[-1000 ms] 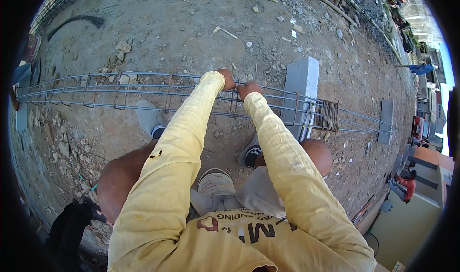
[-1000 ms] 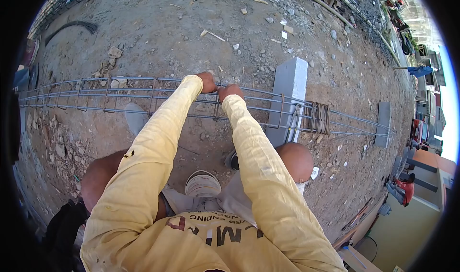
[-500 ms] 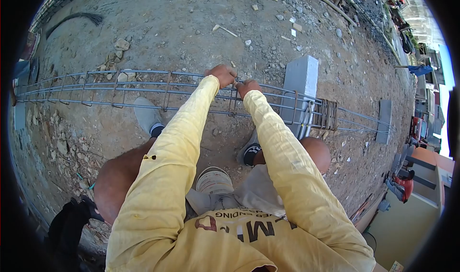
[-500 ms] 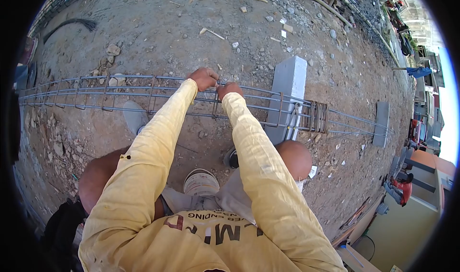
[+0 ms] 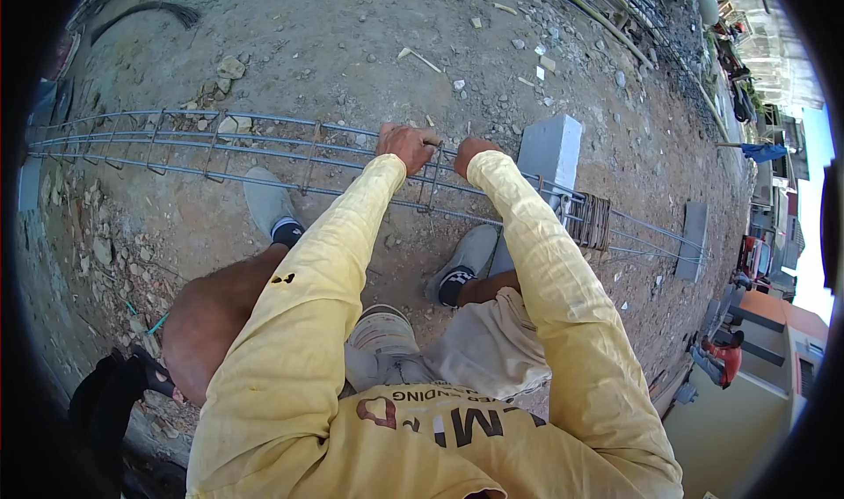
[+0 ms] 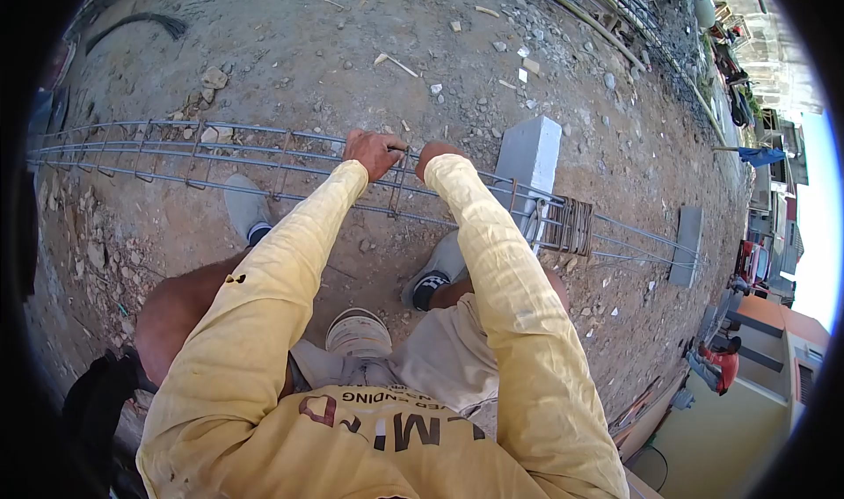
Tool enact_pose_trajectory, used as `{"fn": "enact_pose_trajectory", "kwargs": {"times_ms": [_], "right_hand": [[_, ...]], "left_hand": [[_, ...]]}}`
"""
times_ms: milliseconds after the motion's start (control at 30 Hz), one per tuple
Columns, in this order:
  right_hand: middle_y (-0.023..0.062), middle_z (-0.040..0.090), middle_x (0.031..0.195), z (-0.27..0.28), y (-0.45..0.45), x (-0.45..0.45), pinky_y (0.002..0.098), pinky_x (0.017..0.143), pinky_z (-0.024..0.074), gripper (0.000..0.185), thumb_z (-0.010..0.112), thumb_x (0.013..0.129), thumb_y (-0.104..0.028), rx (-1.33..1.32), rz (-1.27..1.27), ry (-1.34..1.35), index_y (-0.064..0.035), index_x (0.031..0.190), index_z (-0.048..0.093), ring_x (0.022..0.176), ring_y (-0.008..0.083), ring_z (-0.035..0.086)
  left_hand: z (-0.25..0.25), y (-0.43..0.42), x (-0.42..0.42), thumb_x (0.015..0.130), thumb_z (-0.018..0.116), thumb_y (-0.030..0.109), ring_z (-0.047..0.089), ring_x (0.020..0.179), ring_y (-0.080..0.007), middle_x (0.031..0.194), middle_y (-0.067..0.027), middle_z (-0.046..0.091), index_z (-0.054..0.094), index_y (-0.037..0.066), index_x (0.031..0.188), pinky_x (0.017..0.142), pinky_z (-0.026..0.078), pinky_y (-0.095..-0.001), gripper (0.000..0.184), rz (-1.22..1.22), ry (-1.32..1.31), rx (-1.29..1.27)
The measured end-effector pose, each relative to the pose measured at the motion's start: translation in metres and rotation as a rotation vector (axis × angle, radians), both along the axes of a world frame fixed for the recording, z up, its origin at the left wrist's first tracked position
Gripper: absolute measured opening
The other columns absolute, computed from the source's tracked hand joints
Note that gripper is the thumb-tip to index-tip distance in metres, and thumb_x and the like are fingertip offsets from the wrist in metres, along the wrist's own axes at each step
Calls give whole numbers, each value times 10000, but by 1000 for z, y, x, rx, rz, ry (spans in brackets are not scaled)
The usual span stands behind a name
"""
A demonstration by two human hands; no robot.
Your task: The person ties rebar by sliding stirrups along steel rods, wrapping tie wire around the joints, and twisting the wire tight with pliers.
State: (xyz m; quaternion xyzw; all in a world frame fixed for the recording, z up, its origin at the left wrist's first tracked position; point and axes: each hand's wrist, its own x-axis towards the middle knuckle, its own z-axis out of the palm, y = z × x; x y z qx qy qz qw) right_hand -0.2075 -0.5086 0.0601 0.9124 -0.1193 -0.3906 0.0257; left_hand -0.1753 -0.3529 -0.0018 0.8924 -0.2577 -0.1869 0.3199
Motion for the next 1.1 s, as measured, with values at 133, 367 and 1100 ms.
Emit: {"fn": "enact_pose_trajectory", "kwargs": {"times_ms": [133,367,1100], "right_hand": [[113,680,1131,30,16,15,418,848,530,261,522,889,-169,-62,220,-111,-88,1052,710,1041,317,656],[80,695,1054,30,7,51,418,820,527,200,565,874,-231,42,549,-251,-141,995,696,1005,288,660],[214,670,1032,5,5,49,441,848,515,303,591,780,-186,155,281,11,-23,1012,697,985,382,648]], "left_hand": [[2,3,-2,805,670,311,637,952,-226,947,-65,720,741,231,987,968,325,-389,211,-6,-63,-43],[-6,4,-4,805,671,294,632,961,-217,948,-47,720,745,217,957,963,338,-401,186,3,-134,-112],[5,5,-1,792,667,275,640,938,-234,874,-64,717,744,235,952,948,346,-391,182,-7,-58,-21]]}}
